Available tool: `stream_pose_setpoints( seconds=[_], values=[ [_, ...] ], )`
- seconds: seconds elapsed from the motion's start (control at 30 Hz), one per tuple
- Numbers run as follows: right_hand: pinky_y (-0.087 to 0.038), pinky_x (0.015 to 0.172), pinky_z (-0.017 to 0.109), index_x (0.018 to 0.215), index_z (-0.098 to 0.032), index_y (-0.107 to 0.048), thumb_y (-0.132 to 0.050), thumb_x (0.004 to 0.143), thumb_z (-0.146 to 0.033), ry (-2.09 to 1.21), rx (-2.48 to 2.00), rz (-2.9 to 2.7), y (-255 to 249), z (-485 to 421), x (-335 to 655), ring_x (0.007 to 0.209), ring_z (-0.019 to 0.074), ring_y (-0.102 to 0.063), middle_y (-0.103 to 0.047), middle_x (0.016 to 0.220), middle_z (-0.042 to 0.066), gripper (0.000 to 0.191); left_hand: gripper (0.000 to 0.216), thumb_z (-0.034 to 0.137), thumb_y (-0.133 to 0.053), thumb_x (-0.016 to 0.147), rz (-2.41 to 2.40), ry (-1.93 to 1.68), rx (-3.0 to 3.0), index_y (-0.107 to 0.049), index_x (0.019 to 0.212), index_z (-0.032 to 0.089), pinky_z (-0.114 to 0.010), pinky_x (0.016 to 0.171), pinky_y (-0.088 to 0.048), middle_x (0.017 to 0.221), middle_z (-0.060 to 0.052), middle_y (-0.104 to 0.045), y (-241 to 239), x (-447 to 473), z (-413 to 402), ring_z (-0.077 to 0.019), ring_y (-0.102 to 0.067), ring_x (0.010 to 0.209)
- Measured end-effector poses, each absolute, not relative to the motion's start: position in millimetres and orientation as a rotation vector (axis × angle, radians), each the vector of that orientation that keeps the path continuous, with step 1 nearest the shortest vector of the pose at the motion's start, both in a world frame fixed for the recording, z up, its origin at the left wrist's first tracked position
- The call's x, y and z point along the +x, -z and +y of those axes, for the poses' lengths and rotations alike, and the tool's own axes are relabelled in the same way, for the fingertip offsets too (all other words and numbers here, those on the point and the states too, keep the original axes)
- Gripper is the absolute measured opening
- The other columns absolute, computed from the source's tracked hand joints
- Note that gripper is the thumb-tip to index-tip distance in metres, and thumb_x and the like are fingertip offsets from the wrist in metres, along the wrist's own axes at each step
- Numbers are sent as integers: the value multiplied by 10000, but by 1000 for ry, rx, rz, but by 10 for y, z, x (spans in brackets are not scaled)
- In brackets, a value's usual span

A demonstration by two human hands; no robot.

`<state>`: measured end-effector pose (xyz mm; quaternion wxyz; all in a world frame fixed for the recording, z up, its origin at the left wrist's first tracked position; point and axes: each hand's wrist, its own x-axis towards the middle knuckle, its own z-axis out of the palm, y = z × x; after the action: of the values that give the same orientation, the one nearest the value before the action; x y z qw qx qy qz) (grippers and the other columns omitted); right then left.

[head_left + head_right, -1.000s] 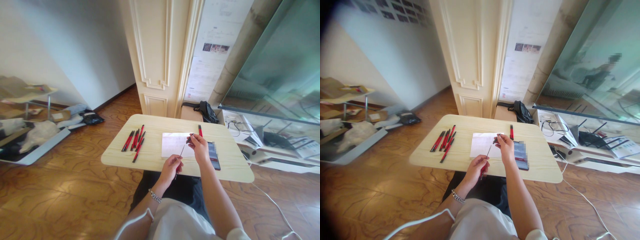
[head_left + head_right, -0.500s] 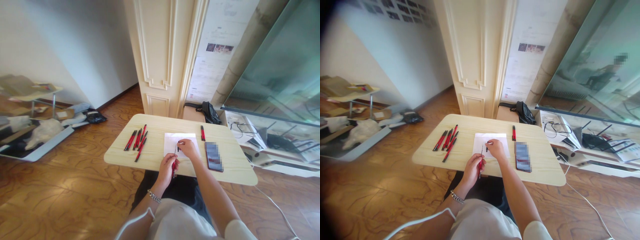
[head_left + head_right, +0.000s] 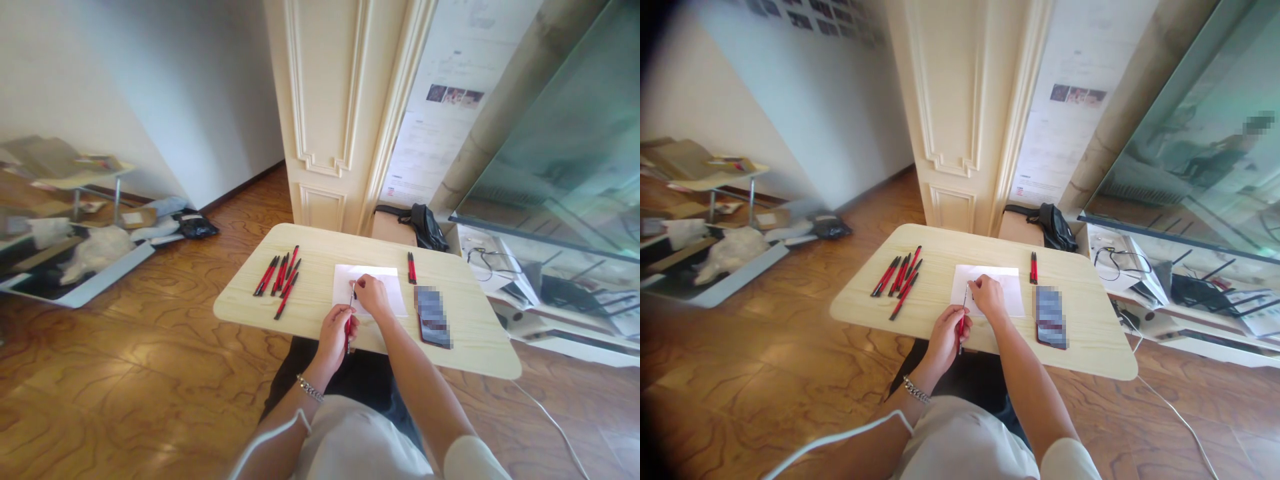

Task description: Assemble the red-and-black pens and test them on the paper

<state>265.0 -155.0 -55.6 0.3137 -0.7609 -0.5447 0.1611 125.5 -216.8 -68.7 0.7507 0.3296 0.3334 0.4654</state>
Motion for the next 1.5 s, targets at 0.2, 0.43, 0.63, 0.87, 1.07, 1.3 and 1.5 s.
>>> stream_pose_setpoints(
  seconds=[0.2,0.43,0.63,0.87,1.07,1.3,1.5],
  values=[
    [-393,558,239,817,-170,-655,-454,853,-533,-769,-1543,-1191,464,-1941,2667,585,132,-538,-642,703,32,417,227,380,-622,766,730,-1012,744,-574,826,166,-188,422,-276,608,15,-577,675,1317,-2191,-64,-475,451],
    [-383,512,228,814,-166,-650,-546,786,-502,-780,-1490,-1076,371,-2002,2744,551,120,-516,-625,667,22,352,242,388,-632,762,715,-934,782,-563,827,165,-184,420,-271,614,15,-577,688,1408,-2273,-63,-469,447],
    [-395,580,251,691,-171,-677,-556,787,-397,-632,-1930,-1284,348,-1741,2862,643,166,-603,-677,677,47,274,252,393,-637,754,735,-941,784,-559,819,162,-184,411,-272,610,16,-576,683,1374,-2272,-68,-479,446],
    [-418,706,281,827,-185,-726,-536,834,-346,-381,-2287,-1483,489,-1673,2690,835,227,-653,-721,875,132,250,246,394,-617,779,726,-949,787,-561,833,161,-180,415,-277,612,16,-566,719,1329,-2240,-67,-480,454],
    [-412,703,288,807,-182,-713,-528,838,-343,-342,-2314,-1513,513,-1670,2672,825,235,-650,-715,849,131,247,265,403,-627,767,734,-944,779,-569,841,156,-185,423,-284,620,12,-571,699,1335,-2244,-70,-485,458],
    [-408,657,261,781,-180,-694,-446,879,-410,-472,-2005,-1368,409,-1825,2734,703,174,-613,-699,768,68,352,270,414,-636,758,739,-960,761,-568,836,165,-186,418,-274,606,18,-571,686,1332,-2231,-70,-483,447],
    [-428,596,243,872,-172,-687,-526,817,-470,-871,-1568,-1277,451,-2256,2709,641,145,-576,-664,733,27,343,284,430,-645,756,724,-976,803,-579,802,158,-197,423,-281,598,13,-579,663,1368,-2233,-71,-482,439]
  ],
)
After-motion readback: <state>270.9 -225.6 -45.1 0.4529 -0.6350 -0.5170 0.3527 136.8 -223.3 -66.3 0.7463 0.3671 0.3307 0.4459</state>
